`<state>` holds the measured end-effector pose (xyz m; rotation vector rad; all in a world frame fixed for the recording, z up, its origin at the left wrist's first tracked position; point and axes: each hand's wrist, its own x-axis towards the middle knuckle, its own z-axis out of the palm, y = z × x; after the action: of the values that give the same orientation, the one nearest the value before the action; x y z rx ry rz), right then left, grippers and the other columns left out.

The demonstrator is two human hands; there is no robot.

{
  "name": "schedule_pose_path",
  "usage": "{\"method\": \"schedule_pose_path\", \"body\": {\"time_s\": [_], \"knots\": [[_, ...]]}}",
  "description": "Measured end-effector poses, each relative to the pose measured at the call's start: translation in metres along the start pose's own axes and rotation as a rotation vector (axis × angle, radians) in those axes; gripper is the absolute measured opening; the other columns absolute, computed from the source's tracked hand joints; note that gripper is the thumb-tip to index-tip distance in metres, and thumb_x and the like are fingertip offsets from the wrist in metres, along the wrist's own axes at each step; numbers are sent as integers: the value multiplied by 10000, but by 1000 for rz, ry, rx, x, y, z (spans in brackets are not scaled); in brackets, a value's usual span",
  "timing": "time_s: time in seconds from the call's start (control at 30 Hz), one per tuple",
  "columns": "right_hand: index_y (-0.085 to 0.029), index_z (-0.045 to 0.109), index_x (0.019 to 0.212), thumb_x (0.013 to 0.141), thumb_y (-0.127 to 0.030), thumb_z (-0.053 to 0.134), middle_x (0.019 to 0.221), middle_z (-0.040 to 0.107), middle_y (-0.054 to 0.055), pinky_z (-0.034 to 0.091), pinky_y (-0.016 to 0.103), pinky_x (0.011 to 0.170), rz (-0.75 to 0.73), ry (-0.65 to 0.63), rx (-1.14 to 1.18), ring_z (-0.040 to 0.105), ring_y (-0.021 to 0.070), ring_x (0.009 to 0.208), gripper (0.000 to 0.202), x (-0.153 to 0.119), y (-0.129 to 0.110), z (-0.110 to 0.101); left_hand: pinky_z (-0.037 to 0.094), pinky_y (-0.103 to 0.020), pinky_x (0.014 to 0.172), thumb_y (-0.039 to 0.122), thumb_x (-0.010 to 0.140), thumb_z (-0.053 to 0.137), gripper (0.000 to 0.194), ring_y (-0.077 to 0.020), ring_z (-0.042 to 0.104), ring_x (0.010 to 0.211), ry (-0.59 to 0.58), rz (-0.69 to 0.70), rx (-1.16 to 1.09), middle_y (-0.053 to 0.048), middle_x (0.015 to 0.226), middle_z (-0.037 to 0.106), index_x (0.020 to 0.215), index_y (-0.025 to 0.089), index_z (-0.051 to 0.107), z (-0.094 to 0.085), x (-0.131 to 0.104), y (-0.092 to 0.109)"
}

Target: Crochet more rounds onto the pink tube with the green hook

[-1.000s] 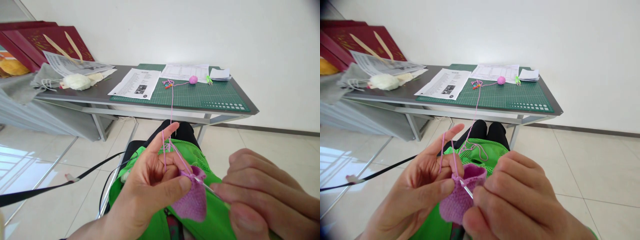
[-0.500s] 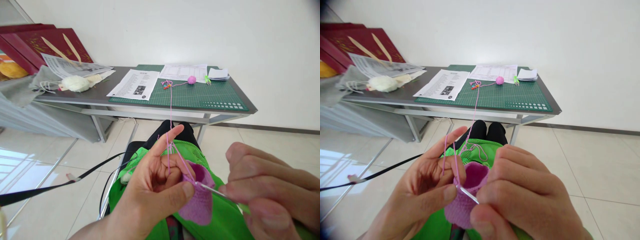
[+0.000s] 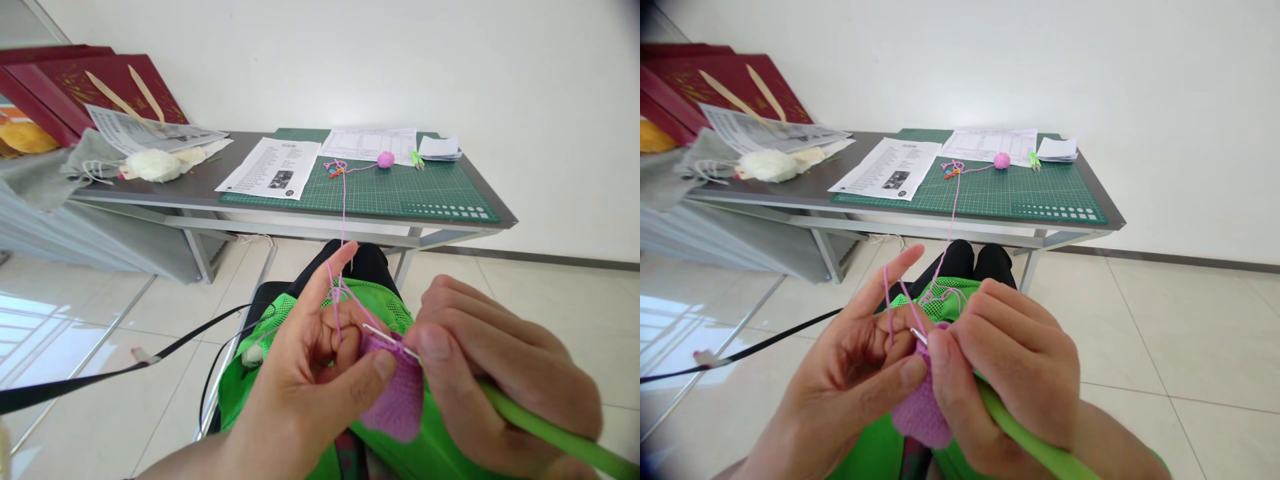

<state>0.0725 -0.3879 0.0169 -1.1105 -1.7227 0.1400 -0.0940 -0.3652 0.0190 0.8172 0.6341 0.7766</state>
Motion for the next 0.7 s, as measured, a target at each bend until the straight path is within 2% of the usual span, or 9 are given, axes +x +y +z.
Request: {"method": "schedule_pose_path", "body": {"time_s": [0.07, 0.13, 0.2, 0.27, 0.33, 0.4, 0.5, 0.6, 0.7], "knots": [[-213, 365, 645, 946, -70, 549, 566, 433, -54, 332, 299, 510, -37, 57, -37, 367, 95, 543, 381, -2, 0, 3, 280, -203, 574, 212, 905, 841, 957, -104, 283, 593, 76, 0, 39, 113, 626, 356, 1658, 441, 297, 5, 0, -2], [-216, 336, 646, 904, -56, 566, 572, 402, -57, 311, 317, 526, -79, 90, -100, 330, 104, 564, 381, -4, 1, 6, 296, -197, 570, 200, 875, 864, 1030, -103, 275, 584, 116, 35, 55, 121, 605, 347, 1675, 423, 255, 10, 1, -5], [-221, 326, 642, 888, -57, 583, 574, 375, -57, 295, 329, 530, -110, 106, -165, 307, 113, 574, 392, -4, 3, 9, 319, -192, 567, 227, 886, 851, 963, -103, 308, 587, 175, 99, 81, 112, 615, 377, 1660, 419, 310, 15, 3, -11], [-227, 322, 637, 887, -57, 594, 570, 353, -56, 290, 339, 534, -126, 131, -215, 289, 121, 573, 406, -3, 7, 13, 343, -190, 560, 260, 902, 831, 851, -97, 362, 590, 276, 157, 135, 94, 649, 467, 1621, 410, 402, 20, 7, -15], [-236, 324, 636, 886, -43, 591, 559, 342, -55, 277, 345, 531, -174, 200, -212, 280, 123, 561, 413, -2, 11, 18, 386, -190, 574, 222, 862, 857, 855, -93, 429, 599, 365, 199, 170, 81, 683, 563, 1597, 377, 448, 23, 10, -18], [-237, 365, 640, 888, -17, 570, 553, 375, -49, 284, 344, 526, -216, 241, -188, 313, 124, 551, 390, -3, 17, 23, 414, -188, 586, 171, 821, 879, 872, -87, 447, 591, 403, 219, 149, 83, 682, 604, 1577, 339, 478, 24, 12, -17], [-223, 443, 678, 929, -47, 541, 574, 468, -41, 323, 347, 537, -261, 280, -153, 378, 124, 553, 322, -9, 27, 29, 396, -162, 581, 146, 833, 875, 799, -72, 426, 572, 309, 169, 19, 99, 633, 576, 1534, 323, 536, 17, 10, -12], [-220, 449, 713, 1024, -237, 544, 588, 465, -58, 322, 350, 549, -311, 316, -137, 359, 111, 539, 325, -15, 33, 29, 420, -165, 650, 143, 859, 859, 714, -66, 489, 627, 142, 27, -111, 66, 705, 637, 1498, 298, 582, 5, 7, -7], [-223, 455, 710, 1083, -316, 468, 600, 452, -49, 354, 353, 571, -258, 232, -97, 377, 112, 541, 385, -18, 30, 18, 435, -185, 676, 129, 852, 859, 719, -66, 505, 635, 26, -60, -183, 37, 769, 682, 1502, 269, 587, -3, 5, -2]]}}
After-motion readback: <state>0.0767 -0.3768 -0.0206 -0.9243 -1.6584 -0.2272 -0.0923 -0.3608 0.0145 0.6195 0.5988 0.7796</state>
